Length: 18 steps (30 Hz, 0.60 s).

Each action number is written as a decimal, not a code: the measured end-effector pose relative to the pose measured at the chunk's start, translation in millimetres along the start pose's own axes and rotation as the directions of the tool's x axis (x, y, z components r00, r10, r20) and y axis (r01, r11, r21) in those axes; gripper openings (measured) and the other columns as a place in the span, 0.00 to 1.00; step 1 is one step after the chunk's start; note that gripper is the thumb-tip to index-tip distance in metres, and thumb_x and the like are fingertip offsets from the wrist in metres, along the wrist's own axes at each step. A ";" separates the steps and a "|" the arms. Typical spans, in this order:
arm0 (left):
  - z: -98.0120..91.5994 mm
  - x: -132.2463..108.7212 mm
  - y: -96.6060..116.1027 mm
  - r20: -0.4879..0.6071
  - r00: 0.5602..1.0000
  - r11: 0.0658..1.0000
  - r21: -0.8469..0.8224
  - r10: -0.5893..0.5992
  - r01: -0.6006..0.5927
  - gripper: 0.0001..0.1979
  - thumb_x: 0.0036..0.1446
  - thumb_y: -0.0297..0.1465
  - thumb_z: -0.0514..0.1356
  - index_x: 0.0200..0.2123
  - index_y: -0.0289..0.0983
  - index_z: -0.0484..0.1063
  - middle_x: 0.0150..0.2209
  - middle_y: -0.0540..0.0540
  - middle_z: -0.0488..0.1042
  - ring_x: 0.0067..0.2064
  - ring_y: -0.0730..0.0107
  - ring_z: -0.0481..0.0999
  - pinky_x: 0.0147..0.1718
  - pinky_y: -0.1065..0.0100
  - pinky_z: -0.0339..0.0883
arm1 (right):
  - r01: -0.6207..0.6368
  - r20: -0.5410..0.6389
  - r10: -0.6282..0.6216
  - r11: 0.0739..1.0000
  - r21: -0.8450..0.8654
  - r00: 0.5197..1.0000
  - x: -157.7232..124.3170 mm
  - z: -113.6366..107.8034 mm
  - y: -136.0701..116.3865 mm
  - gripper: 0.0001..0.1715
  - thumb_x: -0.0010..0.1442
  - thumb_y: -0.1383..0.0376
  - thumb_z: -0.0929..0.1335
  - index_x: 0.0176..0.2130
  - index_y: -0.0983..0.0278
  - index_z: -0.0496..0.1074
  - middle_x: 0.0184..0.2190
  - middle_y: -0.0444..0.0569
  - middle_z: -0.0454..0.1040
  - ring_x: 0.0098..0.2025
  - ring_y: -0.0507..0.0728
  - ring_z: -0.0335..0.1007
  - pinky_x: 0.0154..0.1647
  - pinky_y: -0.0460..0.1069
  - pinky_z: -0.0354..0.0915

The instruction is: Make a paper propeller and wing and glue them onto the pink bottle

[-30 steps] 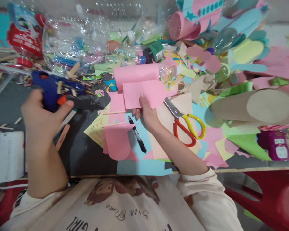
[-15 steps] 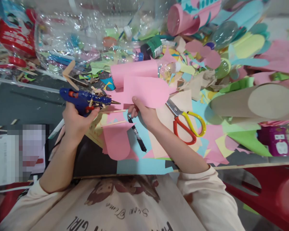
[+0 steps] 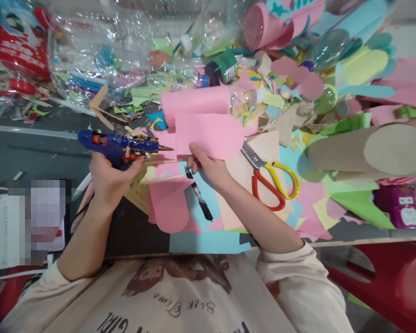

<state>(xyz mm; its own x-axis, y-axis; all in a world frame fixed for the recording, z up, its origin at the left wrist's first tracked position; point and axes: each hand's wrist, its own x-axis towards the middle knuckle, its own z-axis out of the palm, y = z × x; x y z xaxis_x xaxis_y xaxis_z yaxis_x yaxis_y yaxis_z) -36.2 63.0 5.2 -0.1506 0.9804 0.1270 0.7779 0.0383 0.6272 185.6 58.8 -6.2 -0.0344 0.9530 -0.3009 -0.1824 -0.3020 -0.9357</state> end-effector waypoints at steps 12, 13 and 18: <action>-0.4 1.9 -0.7 0.018 0.998 0.988 0.144 -0.067 0.064 0.14 0.41 0.35 0.61 0.35 0.38 0.68 0.30 0.46 0.72 0.36 0.55 0.76 0.39 0.58 0.70 | -0.008 -0.025 0.007 0.999 -0.051 1.000 -0.5 -1.7 2.4 0.27 0.56 0.46 0.69 0.17 0.61 0.67 0.14 0.41 0.66 0.17 0.49 0.58 0.23 0.48 0.60; -0.3 1.8 -1.6 0.017 0.998 0.986 0.154 -0.065 0.061 0.14 0.41 0.35 0.61 0.34 0.38 0.68 0.30 0.46 0.72 0.37 0.55 0.76 0.39 0.58 0.70 | -0.006 -0.024 0.005 0.999 -0.050 1.000 -0.5 -1.5 2.5 0.27 0.55 0.46 0.69 0.17 0.61 0.66 0.13 0.41 0.66 0.17 0.49 0.58 0.23 0.48 0.60; -0.2 1.2 -5.3 0.042 0.997 0.982 0.182 -0.059 0.051 0.14 0.44 0.35 0.61 0.36 0.38 0.68 0.33 0.45 0.72 0.40 0.55 0.75 0.43 0.58 0.69 | 0.006 -0.017 -0.007 1.000 -0.023 1.000 -0.6 -0.6 1.7 0.27 0.55 0.47 0.70 0.17 0.61 0.67 0.13 0.41 0.67 0.16 0.48 0.58 0.22 0.48 0.58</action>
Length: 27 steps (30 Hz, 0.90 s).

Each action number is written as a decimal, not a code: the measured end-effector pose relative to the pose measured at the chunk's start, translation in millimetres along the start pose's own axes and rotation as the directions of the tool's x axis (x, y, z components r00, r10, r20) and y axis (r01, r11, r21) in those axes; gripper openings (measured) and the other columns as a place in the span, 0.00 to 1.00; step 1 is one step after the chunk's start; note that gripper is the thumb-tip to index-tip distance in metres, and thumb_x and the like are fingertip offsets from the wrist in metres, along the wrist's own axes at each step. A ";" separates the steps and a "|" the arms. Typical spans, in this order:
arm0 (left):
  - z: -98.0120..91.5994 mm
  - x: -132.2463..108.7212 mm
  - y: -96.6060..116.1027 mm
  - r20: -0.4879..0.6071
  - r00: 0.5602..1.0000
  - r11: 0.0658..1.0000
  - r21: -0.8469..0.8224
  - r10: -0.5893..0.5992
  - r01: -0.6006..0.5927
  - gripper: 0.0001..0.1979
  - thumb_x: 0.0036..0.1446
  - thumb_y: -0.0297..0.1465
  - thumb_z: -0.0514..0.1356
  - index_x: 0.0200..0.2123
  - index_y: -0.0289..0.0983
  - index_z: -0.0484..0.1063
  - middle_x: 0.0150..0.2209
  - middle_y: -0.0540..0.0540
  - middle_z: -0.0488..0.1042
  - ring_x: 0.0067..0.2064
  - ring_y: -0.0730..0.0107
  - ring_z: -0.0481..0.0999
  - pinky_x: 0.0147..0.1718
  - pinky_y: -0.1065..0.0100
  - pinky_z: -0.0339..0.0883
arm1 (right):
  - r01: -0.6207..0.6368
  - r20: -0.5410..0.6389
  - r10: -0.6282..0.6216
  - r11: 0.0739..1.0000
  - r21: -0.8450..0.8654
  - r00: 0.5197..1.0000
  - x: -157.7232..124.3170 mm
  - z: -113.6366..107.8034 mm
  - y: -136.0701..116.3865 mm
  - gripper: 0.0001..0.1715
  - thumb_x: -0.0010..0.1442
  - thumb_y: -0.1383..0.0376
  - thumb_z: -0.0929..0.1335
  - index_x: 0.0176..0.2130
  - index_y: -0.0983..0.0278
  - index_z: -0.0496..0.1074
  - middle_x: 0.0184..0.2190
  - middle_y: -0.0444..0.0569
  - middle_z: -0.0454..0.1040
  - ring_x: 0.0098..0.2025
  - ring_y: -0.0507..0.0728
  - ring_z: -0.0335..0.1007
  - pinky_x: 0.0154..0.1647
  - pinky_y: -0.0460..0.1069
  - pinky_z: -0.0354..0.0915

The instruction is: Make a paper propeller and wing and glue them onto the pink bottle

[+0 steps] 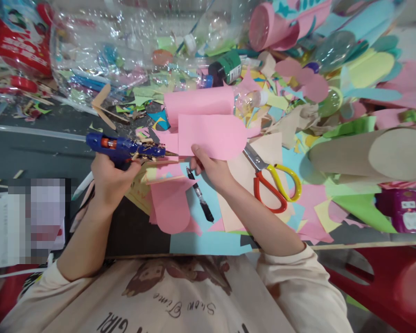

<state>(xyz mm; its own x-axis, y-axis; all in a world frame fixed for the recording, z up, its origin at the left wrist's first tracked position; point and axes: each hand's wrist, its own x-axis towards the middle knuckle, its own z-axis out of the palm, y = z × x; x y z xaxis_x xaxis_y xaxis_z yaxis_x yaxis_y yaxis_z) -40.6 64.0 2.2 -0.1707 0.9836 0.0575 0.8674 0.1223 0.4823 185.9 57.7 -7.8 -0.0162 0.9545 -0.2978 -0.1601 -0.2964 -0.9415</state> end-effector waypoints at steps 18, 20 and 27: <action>4.6 0.8 -8.2 -0.069 0.994 0.996 -0.021 0.085 -0.087 0.15 0.43 0.37 0.61 0.36 0.40 0.68 0.32 0.45 0.74 0.39 0.53 0.77 0.39 0.59 0.71 | -0.029 0.000 0.029 0.998 -0.053 1.000 -1.2 0.8 -4.1 0.28 0.55 0.45 0.69 0.16 0.60 0.66 0.14 0.42 0.66 0.17 0.49 0.58 0.23 0.48 0.60; 4.6 1.0 -8.0 -0.060 0.994 0.996 -0.017 0.088 -0.089 0.15 0.43 0.37 0.61 0.36 0.40 0.68 0.32 0.44 0.74 0.39 0.52 0.77 0.40 0.58 0.71 | -0.030 0.005 0.030 0.998 -0.050 1.000 -1.2 0.2 -3.3 0.28 0.55 0.45 0.69 0.16 0.61 0.67 0.13 0.42 0.66 0.17 0.49 0.58 0.24 0.48 0.60; 6.8 1.8 -10.3 -0.063 0.991 0.993 -0.020 0.117 -0.119 0.13 0.45 0.35 0.61 0.36 0.39 0.68 0.34 0.43 0.74 0.41 0.52 0.77 0.41 0.58 0.70 | -0.020 0.019 0.022 0.997 -0.073 1.000 -2.0 -3.3 2.0 0.28 0.58 0.45 0.68 0.17 0.61 0.68 0.13 0.41 0.65 0.18 0.49 0.60 0.26 0.48 0.61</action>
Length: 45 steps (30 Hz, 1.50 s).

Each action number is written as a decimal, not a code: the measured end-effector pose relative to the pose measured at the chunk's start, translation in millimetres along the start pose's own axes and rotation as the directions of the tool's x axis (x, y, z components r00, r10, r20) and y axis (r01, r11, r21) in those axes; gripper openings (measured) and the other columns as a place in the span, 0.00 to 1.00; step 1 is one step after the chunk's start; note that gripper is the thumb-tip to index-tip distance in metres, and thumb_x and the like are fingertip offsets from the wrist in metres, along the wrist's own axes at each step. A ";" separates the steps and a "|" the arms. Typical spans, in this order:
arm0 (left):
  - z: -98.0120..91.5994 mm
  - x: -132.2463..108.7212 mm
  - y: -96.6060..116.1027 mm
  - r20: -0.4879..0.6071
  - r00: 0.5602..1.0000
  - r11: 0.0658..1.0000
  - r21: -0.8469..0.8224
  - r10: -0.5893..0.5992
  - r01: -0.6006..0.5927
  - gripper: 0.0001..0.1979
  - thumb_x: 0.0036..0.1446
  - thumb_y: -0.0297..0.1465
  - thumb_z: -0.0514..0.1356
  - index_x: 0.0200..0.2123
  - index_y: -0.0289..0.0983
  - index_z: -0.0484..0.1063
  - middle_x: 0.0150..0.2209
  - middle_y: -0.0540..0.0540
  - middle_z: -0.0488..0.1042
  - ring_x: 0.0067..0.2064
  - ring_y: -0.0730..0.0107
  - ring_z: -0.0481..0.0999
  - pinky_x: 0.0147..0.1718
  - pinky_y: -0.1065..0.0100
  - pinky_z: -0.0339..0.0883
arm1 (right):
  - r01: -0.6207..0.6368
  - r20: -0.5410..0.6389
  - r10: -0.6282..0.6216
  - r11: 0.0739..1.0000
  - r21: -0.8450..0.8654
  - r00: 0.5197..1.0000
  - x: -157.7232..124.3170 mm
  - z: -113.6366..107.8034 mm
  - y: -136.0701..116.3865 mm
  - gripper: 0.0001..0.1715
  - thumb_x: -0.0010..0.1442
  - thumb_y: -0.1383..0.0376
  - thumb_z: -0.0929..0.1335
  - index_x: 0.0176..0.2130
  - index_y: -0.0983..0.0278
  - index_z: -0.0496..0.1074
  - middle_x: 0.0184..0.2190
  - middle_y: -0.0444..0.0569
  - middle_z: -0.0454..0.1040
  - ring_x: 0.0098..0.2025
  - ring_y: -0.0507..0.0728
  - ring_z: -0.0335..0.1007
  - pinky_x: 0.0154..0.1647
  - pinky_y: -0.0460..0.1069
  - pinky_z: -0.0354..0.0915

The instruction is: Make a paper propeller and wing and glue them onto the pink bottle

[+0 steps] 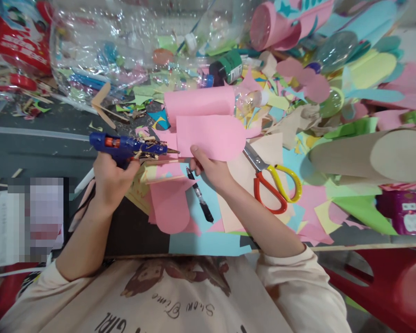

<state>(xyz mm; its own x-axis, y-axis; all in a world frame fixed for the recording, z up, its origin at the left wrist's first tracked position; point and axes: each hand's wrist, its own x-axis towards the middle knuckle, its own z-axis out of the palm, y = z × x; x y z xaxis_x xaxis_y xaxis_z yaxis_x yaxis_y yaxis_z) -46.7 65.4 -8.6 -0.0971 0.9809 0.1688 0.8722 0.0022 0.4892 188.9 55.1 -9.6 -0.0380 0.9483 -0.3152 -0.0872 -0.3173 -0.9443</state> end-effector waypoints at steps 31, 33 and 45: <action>0.2 4.2 -7.0 -0.026 0.999 0.997 -0.074 -0.035 0.033 0.11 0.50 0.36 0.60 0.38 0.39 0.68 0.36 0.42 0.74 0.43 0.53 0.77 0.45 0.56 0.71 | -0.029 0.098 0.028 1.000 0.009 0.995 -2.3 0.7 -3.0 0.25 0.55 0.48 0.70 0.19 0.62 0.66 0.15 0.41 0.67 0.17 0.47 0.57 0.22 0.47 0.59; -0.4 4.5 -6.5 -0.025 0.999 0.996 -0.085 -0.040 0.038 0.12 0.51 0.35 0.60 0.39 0.39 0.67 0.36 0.42 0.74 0.44 0.52 0.77 0.46 0.56 0.71 | -0.031 0.102 0.030 0.999 0.009 0.994 -2.8 0.7 -3.2 0.24 0.56 0.50 0.69 0.18 0.62 0.66 0.15 0.41 0.67 0.17 0.47 0.57 0.22 0.47 0.59; -3.4 6.6 -7.8 -0.050 0.998 0.996 -0.089 -0.032 0.027 0.14 0.54 0.35 0.59 0.44 0.39 0.66 0.41 0.41 0.75 0.46 0.53 0.77 0.47 0.58 0.70 | -0.065 0.109 0.065 0.998 -0.002 0.992 -4.5 1.8 -7.6 0.21 0.55 0.54 0.69 0.19 0.62 0.66 0.15 0.41 0.65 0.18 0.47 0.57 0.22 0.47 0.58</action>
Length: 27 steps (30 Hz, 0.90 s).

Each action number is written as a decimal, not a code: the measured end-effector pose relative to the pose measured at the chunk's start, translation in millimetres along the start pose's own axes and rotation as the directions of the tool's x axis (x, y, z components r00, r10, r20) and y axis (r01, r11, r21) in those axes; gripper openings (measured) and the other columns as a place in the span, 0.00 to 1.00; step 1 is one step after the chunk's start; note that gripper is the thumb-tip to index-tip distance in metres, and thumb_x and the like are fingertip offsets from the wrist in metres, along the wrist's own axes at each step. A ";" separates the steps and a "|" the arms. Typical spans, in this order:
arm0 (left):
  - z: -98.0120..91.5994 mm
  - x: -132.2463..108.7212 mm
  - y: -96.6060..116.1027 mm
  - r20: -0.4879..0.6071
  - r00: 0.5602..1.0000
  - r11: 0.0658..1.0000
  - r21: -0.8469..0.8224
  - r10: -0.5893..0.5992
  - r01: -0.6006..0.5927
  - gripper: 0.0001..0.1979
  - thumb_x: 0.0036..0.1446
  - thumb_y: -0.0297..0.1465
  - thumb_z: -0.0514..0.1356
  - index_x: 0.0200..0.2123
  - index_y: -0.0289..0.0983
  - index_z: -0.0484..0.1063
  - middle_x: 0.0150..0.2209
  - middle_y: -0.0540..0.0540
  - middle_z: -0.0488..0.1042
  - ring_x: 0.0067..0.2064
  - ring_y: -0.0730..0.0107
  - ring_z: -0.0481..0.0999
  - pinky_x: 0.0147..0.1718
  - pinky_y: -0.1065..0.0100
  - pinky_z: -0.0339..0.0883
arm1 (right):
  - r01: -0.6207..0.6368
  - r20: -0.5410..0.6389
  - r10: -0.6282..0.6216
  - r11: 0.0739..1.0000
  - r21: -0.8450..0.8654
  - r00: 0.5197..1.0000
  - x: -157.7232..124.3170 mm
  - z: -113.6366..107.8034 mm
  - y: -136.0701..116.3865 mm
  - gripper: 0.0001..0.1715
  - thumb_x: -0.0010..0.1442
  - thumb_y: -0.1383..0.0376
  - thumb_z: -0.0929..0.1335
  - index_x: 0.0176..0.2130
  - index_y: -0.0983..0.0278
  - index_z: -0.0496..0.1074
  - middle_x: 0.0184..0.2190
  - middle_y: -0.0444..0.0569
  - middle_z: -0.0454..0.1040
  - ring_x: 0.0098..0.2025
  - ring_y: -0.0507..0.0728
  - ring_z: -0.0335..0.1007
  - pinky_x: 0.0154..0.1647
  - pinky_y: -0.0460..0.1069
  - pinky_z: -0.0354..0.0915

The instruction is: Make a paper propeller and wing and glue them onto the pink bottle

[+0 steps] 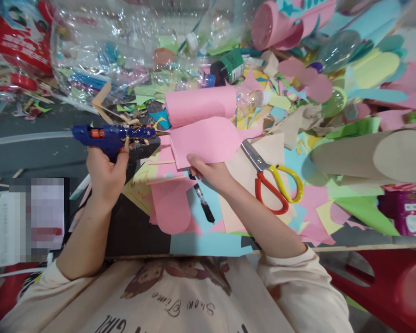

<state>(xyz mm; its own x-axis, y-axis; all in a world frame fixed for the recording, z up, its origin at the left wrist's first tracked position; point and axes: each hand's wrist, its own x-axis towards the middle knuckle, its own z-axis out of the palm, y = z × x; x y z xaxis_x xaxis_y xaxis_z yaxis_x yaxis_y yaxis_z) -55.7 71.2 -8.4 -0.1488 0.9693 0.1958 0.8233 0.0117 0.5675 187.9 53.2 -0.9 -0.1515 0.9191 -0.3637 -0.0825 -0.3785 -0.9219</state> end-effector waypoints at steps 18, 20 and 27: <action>-32.7 21.4 13.3 -0.214 0.967 0.988 0.035 -0.137 0.148 0.34 0.39 0.21 0.62 0.54 0.28 0.63 0.52 0.36 0.74 0.55 0.56 0.73 0.60 0.60 0.62 | 0.035 0.041 -0.039 0.995 0.096 0.998 2.0 -3.2 6.5 0.19 0.57 0.56 0.69 0.20 0.63 0.68 0.17 0.42 0.67 0.19 0.48 0.59 0.24 0.47 0.59; -43.9 26.3 10.3 -0.161 0.964 0.963 0.131 -0.213 0.234 0.33 0.39 0.20 0.61 0.54 0.32 0.64 0.52 0.40 0.74 0.54 0.56 0.74 0.60 0.57 0.63 | 0.037 0.024 -0.040 0.995 0.090 0.999 2.7 -3.5 6.6 0.19 0.57 0.56 0.69 0.20 0.63 0.68 0.17 0.42 0.68 0.19 0.48 0.59 0.24 0.47 0.59; -63.3 33.3 9.5 0.068 0.889 0.826 0.408 -0.454 0.390 0.17 0.41 0.25 0.60 0.37 0.37 0.64 0.47 0.37 0.75 0.53 0.45 0.74 0.55 0.50 0.67 | 0.049 -0.004 -0.048 0.995 0.084 0.999 2.3 -3.1 4.2 0.18 0.57 0.58 0.69 0.19 0.63 0.68 0.16 0.41 0.68 0.19 0.48 0.59 0.24 0.47 0.59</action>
<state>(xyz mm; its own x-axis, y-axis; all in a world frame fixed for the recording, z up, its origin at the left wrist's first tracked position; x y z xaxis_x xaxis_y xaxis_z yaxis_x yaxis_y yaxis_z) -87.5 88.0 54.2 -0.4685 0.8727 -0.1379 0.8449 0.4881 0.2189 190.3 54.0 -6.0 -0.1436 0.9368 -0.3191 -0.1720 -0.3412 -0.9241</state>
